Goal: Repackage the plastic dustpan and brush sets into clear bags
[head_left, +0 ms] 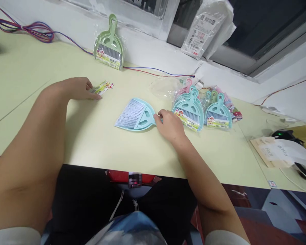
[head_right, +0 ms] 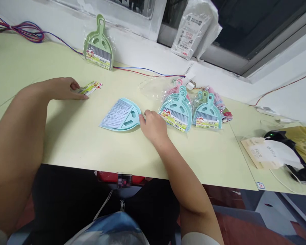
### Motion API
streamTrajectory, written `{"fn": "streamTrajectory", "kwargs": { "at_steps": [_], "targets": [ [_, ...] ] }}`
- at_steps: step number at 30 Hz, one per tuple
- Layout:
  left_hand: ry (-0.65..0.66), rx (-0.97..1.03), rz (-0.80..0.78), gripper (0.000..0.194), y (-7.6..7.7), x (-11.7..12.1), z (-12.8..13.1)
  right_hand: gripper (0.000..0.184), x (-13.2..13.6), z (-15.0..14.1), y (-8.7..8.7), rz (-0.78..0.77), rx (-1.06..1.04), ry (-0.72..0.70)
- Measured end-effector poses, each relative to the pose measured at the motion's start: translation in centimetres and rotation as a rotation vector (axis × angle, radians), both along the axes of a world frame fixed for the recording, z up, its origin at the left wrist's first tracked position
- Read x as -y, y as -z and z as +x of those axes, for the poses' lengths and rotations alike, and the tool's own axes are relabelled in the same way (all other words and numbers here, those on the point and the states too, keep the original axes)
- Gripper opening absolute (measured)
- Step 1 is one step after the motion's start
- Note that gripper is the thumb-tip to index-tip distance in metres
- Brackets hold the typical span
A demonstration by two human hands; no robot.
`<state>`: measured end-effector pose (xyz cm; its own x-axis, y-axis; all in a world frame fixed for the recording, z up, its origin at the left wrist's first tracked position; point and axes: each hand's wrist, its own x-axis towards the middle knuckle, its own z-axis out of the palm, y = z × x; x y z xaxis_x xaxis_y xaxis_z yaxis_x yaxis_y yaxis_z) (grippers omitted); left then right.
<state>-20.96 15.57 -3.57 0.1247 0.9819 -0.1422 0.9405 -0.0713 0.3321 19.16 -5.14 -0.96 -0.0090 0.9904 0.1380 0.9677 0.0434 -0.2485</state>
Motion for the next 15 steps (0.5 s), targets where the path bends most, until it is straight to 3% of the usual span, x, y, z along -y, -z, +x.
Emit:
{"fn": "streamTrajectory", "kwargs": {
  "at_steps": [4, 9, 12, 15],
  "targets": [
    [0.015, -0.121, -0.063, 0.096, -0.6, 0.3, 0.2, 0.032, 0.7, -0.4, -0.4, 0.12, 0.098, 0.031],
    [0.071, -0.101, -0.066, 0.08, -1.7, 1.4, 1.4, 0.032, 0.6, -0.3, -0.2, 0.22, 0.007, 0.02],
    [0.013, 0.104, 0.045, 0.068, -2.6, 3.0, 2.9, 0.031, 0.6, -0.3, -0.2, 0.263, -0.199, -0.029],
    [0.028, 0.407, 0.057, 0.067, -3.5, 5.2, 6.0, 0.03, 0.7, -0.7, -0.7, 0.277, -0.53, -0.063]
  ]
}}
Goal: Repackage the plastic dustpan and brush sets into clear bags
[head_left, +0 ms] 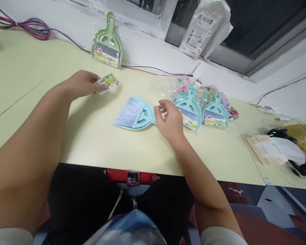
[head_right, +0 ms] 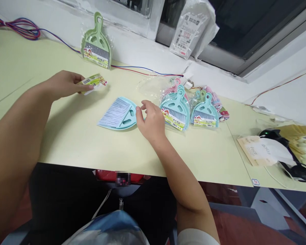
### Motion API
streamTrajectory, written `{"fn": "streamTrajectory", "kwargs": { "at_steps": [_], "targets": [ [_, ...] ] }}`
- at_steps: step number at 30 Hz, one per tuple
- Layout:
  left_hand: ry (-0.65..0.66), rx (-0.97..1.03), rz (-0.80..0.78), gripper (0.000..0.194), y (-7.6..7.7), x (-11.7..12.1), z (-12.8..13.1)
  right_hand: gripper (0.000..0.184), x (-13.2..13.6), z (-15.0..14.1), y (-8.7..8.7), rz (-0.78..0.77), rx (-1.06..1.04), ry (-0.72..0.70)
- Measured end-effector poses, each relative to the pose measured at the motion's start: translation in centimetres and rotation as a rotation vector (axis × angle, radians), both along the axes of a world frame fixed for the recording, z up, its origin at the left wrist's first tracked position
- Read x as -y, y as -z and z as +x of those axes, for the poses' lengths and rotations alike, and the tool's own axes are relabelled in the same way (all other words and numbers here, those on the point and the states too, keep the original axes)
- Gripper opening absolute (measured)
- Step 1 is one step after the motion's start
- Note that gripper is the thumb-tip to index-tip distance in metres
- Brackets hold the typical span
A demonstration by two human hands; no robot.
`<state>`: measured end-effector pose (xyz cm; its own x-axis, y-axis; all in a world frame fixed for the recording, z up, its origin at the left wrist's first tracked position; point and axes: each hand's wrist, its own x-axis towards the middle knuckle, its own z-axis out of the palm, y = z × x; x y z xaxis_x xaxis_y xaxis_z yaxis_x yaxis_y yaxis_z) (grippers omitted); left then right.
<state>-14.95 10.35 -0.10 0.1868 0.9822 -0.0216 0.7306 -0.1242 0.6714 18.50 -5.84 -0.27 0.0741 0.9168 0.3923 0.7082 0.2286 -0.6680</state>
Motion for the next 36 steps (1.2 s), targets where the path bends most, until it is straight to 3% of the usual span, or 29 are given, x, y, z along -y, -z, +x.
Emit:
{"fn": "streamTrajectory", "kwargs": {
  "at_steps": [2, 4, 6, 8, 14, 20, 28, 31, 36],
  "targets": [
    [0.113, 0.25, -0.021, 0.061, -0.4, 1.8, 2.9, 0.035, 0.0, -0.3, -0.4, -0.088, -0.276, -0.026],
    [0.279, 0.46, -0.037, 0.052, -0.7, 3.7, 6.1, 0.043, -0.2, -0.5, -0.8, -0.295, -0.544, -0.073],
    [0.358, 0.561, -0.077, 0.044, -0.8, 5.7, 8.8, 0.051, -0.4, -0.5, -1.0, -0.503, -0.743, -0.153],
    [0.408, 0.597, -0.149, 0.04, -0.9, 7.4, 10.7, 0.051, -0.6, -0.4, -0.8, -0.583, -0.877, -0.222],
    [0.462, 0.665, -0.162, 0.029, -0.7, 9.2, 11.8, 0.048, -0.8, -0.7, -0.1, -0.601, -1.128, -0.24],
    [0.486, 0.7, -0.162, 0.027, -0.6, 9.0, 11.7, 0.051, -0.7, -1.2, -0.6, -0.502, -1.17, -0.106],
    [0.475, 0.814, -0.249, 0.028, -0.7, 9.1, 11.1, 0.046, -0.7, -0.5, -1.2, -0.42, -1.184, -0.078],
    [0.501, 0.862, -0.267, 0.033, -0.7, 8.6, 10.9, 0.045, -0.7, -0.5, -1.2, -0.399, -1.167, -0.064],
    [0.525, 0.971, -0.385, 0.06, -0.6, 8.4, 11.3, 0.05, -0.5, -0.8, -1.3, -0.305, -1.179, -0.048]
  ]
}}
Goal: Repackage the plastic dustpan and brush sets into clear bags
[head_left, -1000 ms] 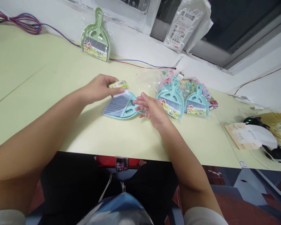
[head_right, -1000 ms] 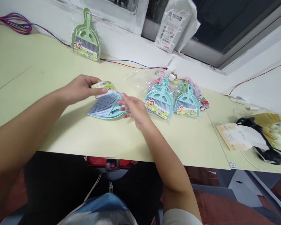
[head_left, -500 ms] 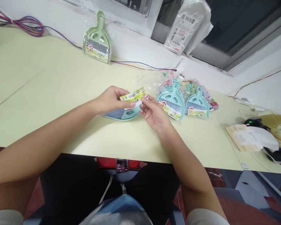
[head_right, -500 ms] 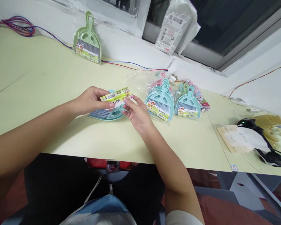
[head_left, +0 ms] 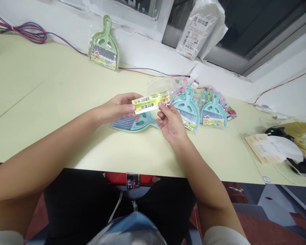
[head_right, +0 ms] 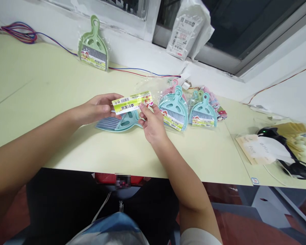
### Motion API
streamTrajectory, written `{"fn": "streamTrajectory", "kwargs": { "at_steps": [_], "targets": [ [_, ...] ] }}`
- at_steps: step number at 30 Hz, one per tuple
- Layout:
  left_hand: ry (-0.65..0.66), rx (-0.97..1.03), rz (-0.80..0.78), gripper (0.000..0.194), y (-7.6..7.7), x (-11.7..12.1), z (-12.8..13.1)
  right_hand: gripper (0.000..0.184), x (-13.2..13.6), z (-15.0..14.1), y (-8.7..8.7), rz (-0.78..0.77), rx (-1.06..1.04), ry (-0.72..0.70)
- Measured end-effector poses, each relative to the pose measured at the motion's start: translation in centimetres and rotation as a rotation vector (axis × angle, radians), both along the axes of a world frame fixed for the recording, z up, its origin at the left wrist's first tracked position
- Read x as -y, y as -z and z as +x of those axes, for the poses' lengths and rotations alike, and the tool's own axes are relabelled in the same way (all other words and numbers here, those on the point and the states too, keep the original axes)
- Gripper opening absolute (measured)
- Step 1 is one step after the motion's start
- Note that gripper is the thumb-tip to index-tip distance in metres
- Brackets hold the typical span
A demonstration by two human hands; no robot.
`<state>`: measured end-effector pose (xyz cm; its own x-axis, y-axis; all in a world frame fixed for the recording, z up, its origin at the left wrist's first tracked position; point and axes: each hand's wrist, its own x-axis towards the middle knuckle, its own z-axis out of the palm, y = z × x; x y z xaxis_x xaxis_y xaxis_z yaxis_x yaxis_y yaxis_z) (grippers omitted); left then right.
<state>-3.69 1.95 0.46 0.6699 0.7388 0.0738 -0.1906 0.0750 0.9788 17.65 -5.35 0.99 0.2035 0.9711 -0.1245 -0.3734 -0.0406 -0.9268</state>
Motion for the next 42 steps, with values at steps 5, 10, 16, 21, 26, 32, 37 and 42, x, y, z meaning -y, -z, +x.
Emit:
{"fn": "streamTrajectory", "kwargs": {
  "at_steps": [5, 10, 16, 21, 26, 32, 37, 42],
  "targets": [
    [-0.133, 0.044, -0.038, 0.056, 1.0, 0.7, 1.9, 0.046, 0.4, -0.7, 0.3, 0.008, 0.085, 0.022],
    [-0.214, 0.104, -0.019, 0.044, 1.4, 0.8, 2.4, 0.044, 0.2, -0.7, 0.9, -0.009, 0.084, -0.014],
    [-0.176, 0.039, -0.019, 0.036, 0.8, 0.8, 1.7, 0.044, -0.2, 0.6, 0.2, 0.105, 0.215, -0.115],
    [-0.115, -0.074, 0.071, 0.033, 0.4, 1.0, 1.3, 0.034, 0.0, 1.9, -0.3, 0.18, 0.481, -0.326],
    [-0.106, -0.049, 0.036, 0.033, -0.3, 1.3, 0.8, 0.038, 0.1, 1.7, 0.0, 0.102, 0.356, -0.392],
    [-0.068, 0.126, -0.075, 0.035, -0.3, 1.6, 1.0, 0.04, 0.1, 1.2, 0.3, 0.03, 0.231, -0.442],
    [0.005, 0.273, -0.126, 0.037, 0.4, 1.0, 0.9, 0.038, -0.2, 1.6, 0.8, 0.015, 0.173, -0.474],
    [-0.085, 0.328, -0.143, 0.033, 0.0, 0.4, 0.4, 0.039, -0.2, 1.5, 0.7, 0.072, 0.221, -0.399]
  ]
}}
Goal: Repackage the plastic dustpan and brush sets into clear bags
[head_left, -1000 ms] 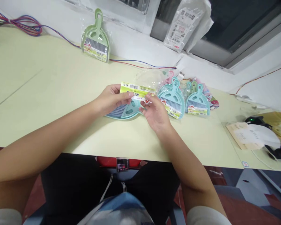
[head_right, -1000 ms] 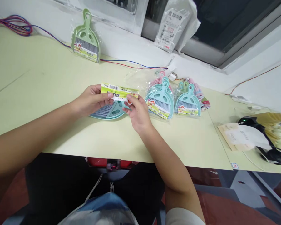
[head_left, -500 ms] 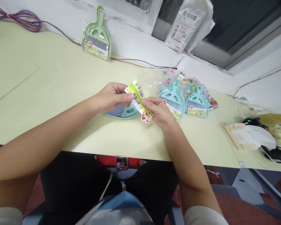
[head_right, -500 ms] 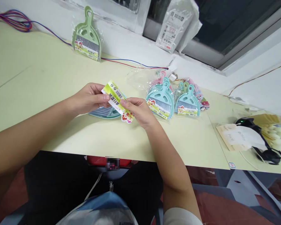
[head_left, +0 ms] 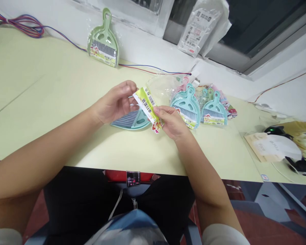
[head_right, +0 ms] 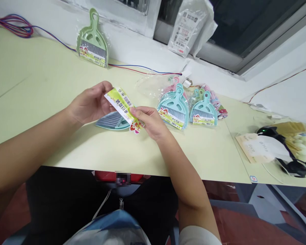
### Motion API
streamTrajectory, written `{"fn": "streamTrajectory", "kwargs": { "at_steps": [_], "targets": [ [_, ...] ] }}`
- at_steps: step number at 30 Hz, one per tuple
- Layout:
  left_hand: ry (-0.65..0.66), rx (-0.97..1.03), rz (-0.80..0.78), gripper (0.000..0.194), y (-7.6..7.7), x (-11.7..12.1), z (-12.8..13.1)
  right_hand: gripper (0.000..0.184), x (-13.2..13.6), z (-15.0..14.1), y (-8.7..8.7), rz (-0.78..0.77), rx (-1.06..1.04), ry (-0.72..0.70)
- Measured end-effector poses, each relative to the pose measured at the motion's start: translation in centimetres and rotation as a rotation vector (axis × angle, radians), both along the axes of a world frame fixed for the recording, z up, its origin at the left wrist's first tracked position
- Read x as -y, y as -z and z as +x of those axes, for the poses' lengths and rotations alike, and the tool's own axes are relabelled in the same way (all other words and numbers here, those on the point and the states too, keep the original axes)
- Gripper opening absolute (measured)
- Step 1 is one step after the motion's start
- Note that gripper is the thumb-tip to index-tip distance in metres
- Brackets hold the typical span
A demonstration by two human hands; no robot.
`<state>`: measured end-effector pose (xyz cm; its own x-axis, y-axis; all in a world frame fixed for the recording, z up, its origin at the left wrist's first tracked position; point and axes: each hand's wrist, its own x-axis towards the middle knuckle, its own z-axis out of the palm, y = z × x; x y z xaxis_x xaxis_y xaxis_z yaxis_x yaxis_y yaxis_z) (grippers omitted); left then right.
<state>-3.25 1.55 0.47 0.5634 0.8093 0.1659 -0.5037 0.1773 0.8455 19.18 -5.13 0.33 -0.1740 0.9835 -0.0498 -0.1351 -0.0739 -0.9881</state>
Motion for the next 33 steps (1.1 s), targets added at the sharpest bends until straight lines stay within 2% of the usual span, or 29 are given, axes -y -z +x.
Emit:
{"fn": "streamTrajectory", "kwargs": {
  "at_steps": [4, 10, 13, 18, 23, 28, 33],
  "targets": [
    [0.022, -0.007, 0.048, 0.058, -0.3, 0.6, 0.8, 0.037, 0.1, -0.5, 0.0, 0.134, 0.082, 0.088],
    [-0.031, -0.083, 0.02, 0.035, 0.0, 1.5, 1.8, 0.035, 0.2, -1.0, 0.0, 0.207, 0.135, 0.089],
    [-0.042, -0.048, -0.02, 0.037, 0.0, 1.3, 1.8, 0.035, 0.4, -1.1, -0.2, 0.226, 0.131, 0.053],
    [-0.137, -0.096, -0.067, 0.049, -0.2, 1.0, 1.9, 0.042, 0.7, -1.2, -0.6, 0.233, 0.171, 0.038],
    [-0.077, -0.114, -0.064, 0.062, 0.1, 1.1, 2.1, 0.044, 0.8, -1.4, -0.9, 0.269, 0.224, 0.078],
    [-0.064, -0.117, -0.076, 0.046, 0.2, 1.6, 2.4, 0.04, 0.8, -1.6, -0.8, 0.325, 0.217, 0.071],
    [-0.077, -0.121, -0.123, 0.04, -0.3, 1.9, 2.6, 0.042, 0.7, -1.6, -0.5, 0.301, 0.248, 0.074]
  ]
}}
